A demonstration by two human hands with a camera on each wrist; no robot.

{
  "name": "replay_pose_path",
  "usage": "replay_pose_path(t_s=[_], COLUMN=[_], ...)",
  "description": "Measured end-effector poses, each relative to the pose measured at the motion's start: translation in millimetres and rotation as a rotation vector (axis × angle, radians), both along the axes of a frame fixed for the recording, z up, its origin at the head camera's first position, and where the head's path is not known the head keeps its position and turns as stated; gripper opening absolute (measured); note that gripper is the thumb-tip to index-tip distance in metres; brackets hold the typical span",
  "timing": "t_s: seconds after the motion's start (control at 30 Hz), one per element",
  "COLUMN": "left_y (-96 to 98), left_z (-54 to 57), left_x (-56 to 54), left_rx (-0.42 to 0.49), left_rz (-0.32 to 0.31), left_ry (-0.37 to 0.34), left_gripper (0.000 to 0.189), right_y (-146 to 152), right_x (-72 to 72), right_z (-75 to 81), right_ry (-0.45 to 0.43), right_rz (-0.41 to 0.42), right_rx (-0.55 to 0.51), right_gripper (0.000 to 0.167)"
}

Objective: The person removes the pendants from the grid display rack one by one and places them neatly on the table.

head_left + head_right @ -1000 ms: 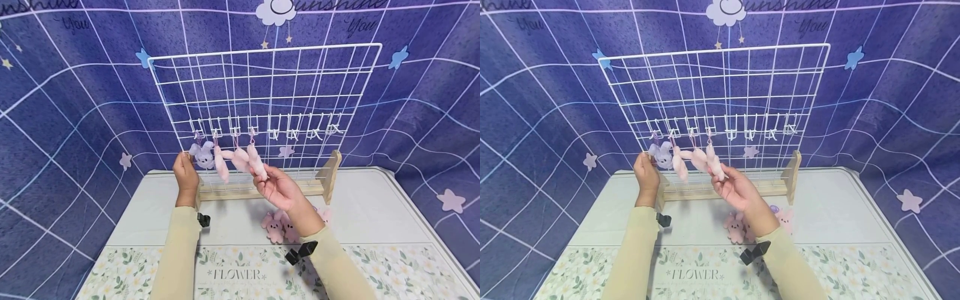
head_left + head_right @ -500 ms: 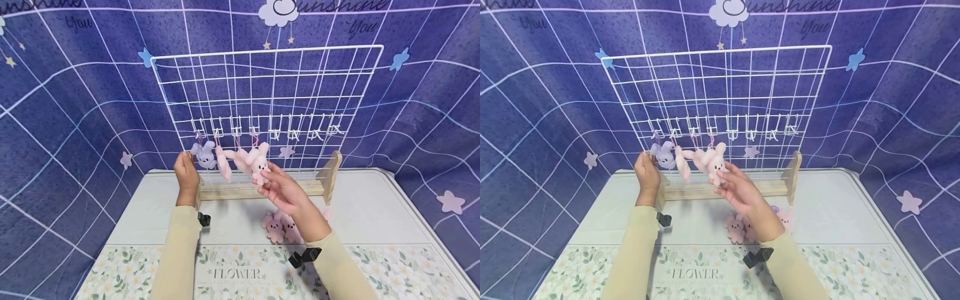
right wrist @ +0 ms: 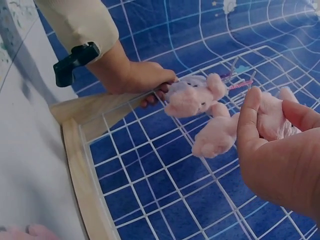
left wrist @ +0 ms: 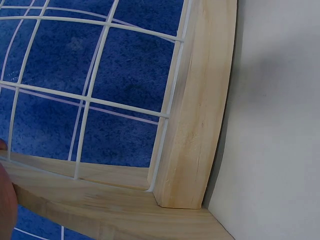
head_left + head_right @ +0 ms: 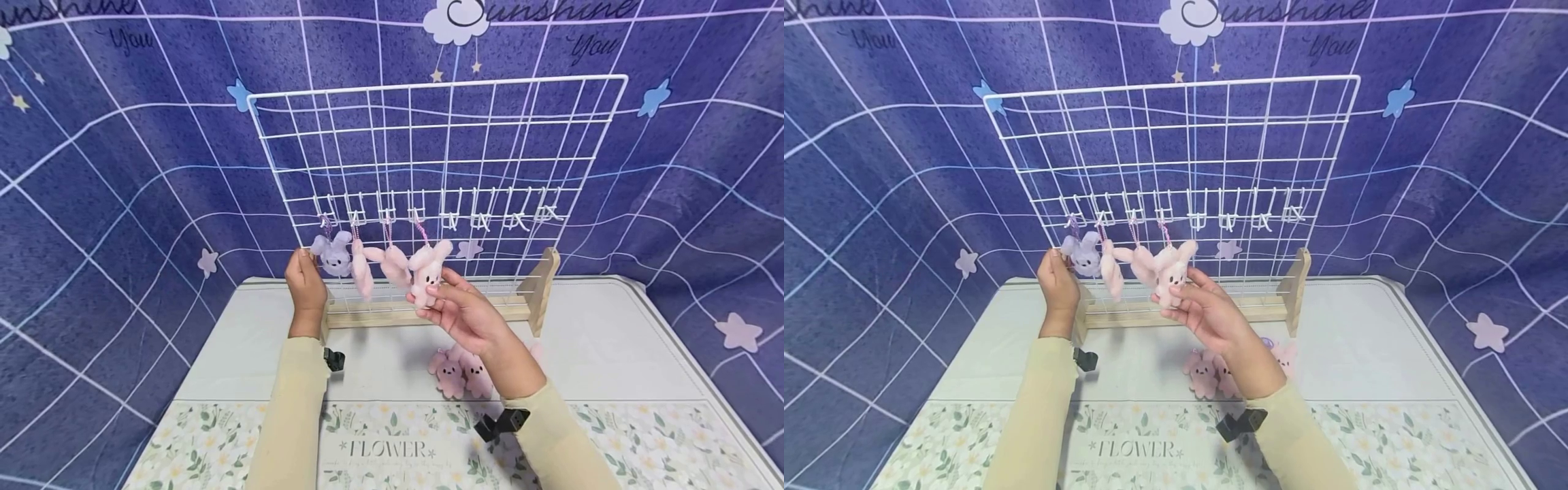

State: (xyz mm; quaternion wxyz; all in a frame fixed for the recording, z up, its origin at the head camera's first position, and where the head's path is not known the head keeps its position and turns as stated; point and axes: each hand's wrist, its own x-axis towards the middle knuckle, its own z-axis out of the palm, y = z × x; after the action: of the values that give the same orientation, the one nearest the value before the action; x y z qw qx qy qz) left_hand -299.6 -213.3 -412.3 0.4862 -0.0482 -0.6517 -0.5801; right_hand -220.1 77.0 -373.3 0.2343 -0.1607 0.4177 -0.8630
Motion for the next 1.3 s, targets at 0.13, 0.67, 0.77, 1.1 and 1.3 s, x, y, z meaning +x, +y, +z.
replay_pose_path(t_s=[0.13, 0.67, 0.77, 1.1, 1.3], left_y=[-0.3, -1.8, -1.8, 0.5, -0.7], left_z=[-0.6, -3.7, -4.3, -2.3, -0.9], left_x=[-0.6, -3.9, -4.8, -2.2, -0.3], left_rx=[0.013, 0.001, 0.004, 0.010, -0.010], left_rz=[-0.008, -0.017, -0.014, -0.010, -0.018], left_ry=[0.000, 0.014, 0.011, 0.006, 0.017], left_gripper=[0.036, 0.037, 0.037, 0.036, 0.036], right_y=[1.2, 2.1, 1.3, -1.7, -1.8], right_x=[0.6, 2.9, 3.6, 6.0, 7.8], right_z=[-0.6, -0.8, -1.5, -5.0, -5.7], right_ry=[0.000, 0.060, 0.074, 0.126, 0.160], right_rz=[0.041, -0.065, -0.108, -0.128, -0.119], right_rx=[-0.037, 0.111, 0.170, 0.240, 0.301], right_gripper=[0.034, 0.031, 0.037, 0.041, 0.033])
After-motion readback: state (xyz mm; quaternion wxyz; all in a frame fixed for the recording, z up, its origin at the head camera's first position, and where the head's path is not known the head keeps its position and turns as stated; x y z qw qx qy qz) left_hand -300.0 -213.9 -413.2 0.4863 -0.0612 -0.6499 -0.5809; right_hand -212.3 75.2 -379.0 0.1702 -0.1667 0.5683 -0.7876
